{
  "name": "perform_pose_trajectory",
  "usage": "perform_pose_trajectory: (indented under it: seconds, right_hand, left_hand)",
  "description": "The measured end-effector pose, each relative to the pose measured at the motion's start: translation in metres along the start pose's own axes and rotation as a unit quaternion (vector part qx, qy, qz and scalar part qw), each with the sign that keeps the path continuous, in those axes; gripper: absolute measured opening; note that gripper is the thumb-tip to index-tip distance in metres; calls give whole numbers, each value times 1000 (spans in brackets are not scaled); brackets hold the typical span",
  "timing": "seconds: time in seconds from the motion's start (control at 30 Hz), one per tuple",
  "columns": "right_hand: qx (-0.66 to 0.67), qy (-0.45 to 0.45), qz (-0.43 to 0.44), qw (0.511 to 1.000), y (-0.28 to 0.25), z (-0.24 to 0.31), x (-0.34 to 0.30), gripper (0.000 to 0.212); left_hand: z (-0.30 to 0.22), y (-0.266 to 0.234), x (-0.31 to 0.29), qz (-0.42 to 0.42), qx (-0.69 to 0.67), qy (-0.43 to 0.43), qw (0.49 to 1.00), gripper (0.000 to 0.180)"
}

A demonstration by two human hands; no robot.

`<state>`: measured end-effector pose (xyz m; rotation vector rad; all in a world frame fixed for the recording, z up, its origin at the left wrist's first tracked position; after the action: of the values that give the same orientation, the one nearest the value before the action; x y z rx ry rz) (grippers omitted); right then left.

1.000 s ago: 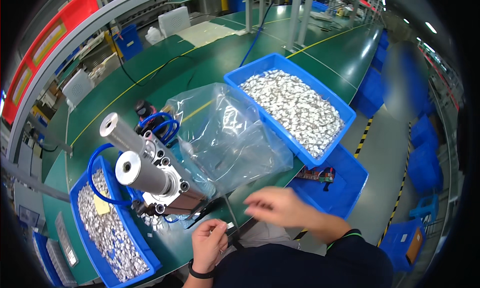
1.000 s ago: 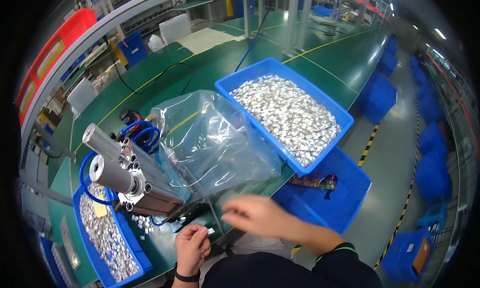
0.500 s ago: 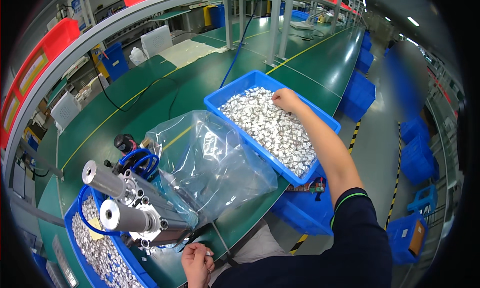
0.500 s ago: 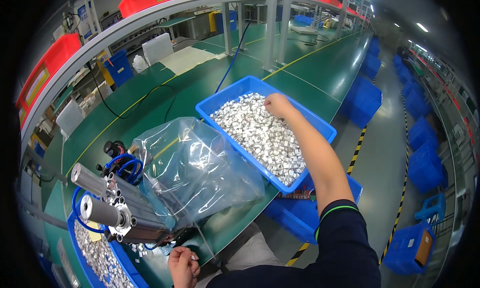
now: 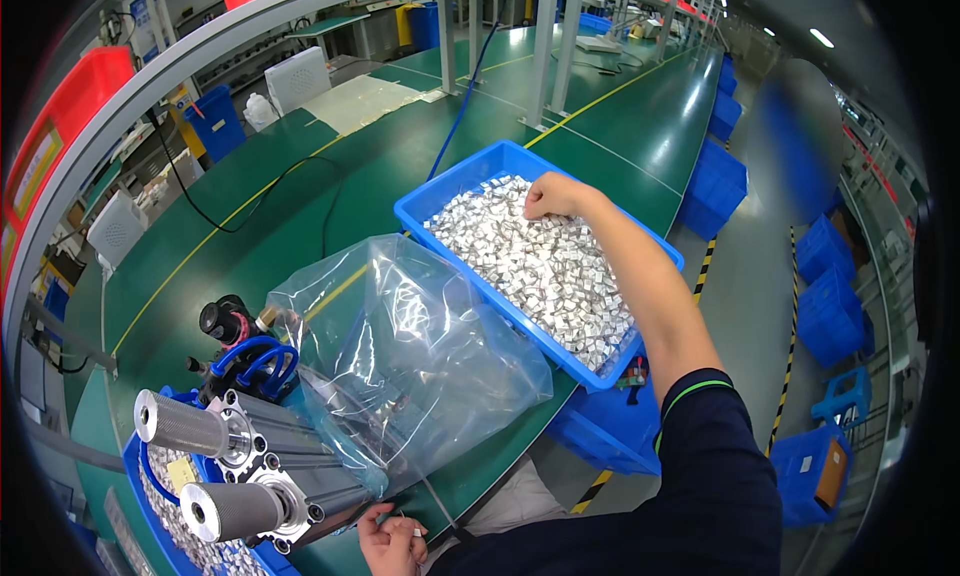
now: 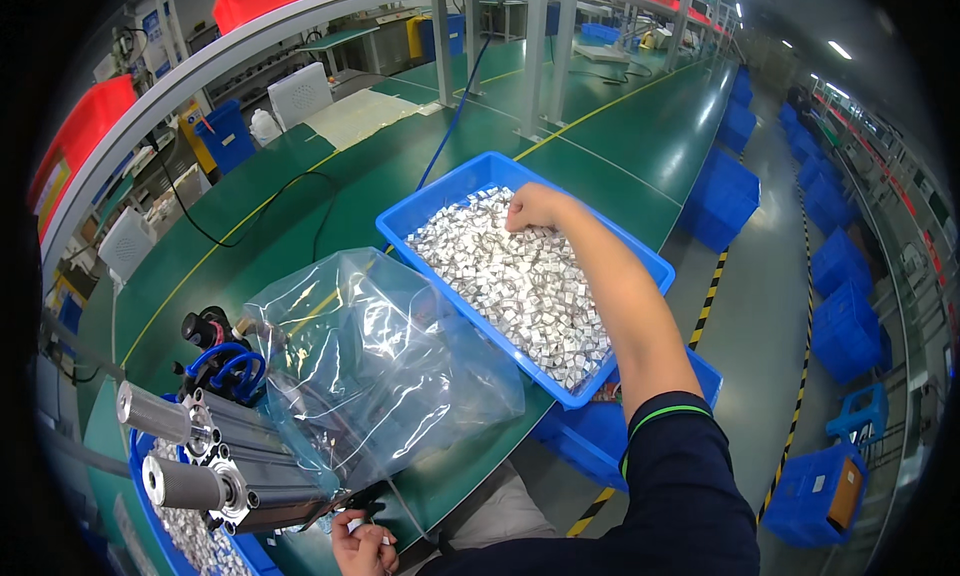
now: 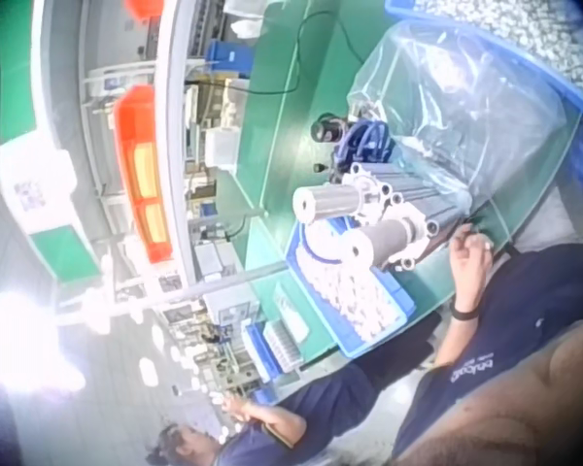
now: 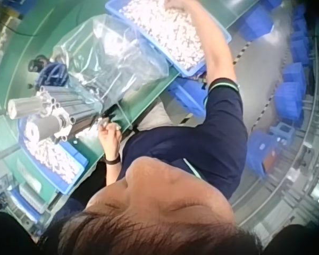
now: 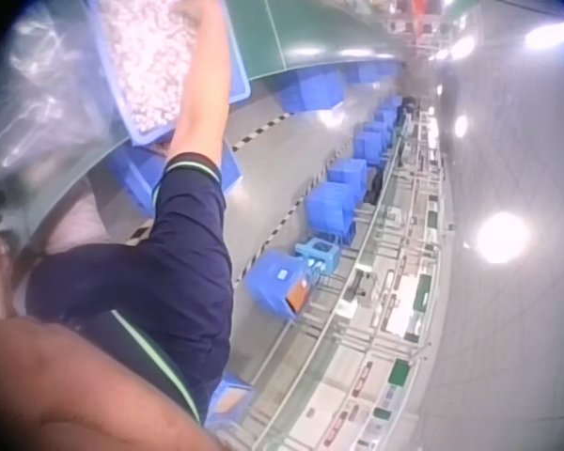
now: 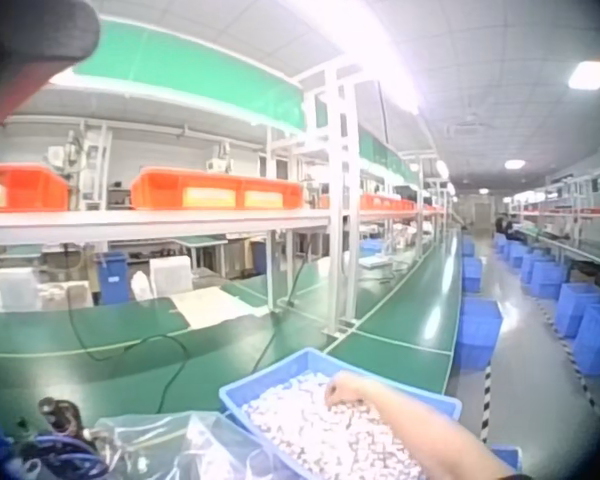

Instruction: Manually assemble small electronic components at a factory workbench.

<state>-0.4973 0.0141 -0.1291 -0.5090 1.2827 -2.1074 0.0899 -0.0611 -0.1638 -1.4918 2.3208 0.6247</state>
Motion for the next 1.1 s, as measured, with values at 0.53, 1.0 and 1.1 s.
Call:
perform_pose_trajectory:
  seconds: [0.53, 1.0, 1.1]
  right_hand:
    - [368, 70, 59, 925, -47, 100, -161, 20]
    - [262, -25, 318, 911, -38, 145, -277, 22]
    - [308, 3, 307, 901, -40, 137, -276, 23]
  left_hand:
    - [-21, 121, -14, 276, 114, 0, 954, 21]
    - [-15, 191, -23, 245, 114, 85, 959, 19]
    - [-7, 193, -19, 226, 86, 99, 965, 19]
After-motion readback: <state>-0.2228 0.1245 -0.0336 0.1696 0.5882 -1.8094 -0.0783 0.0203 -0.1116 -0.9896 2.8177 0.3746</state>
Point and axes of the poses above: each hand's wrist, its own x-axis towards the middle knuckle, its own y-axis out of the palm, z = x × y, the point moved 4 cm from there along x, towards the middle knuckle, and after that the axes turned 13 degrees about -z, right-handed, at the moved point
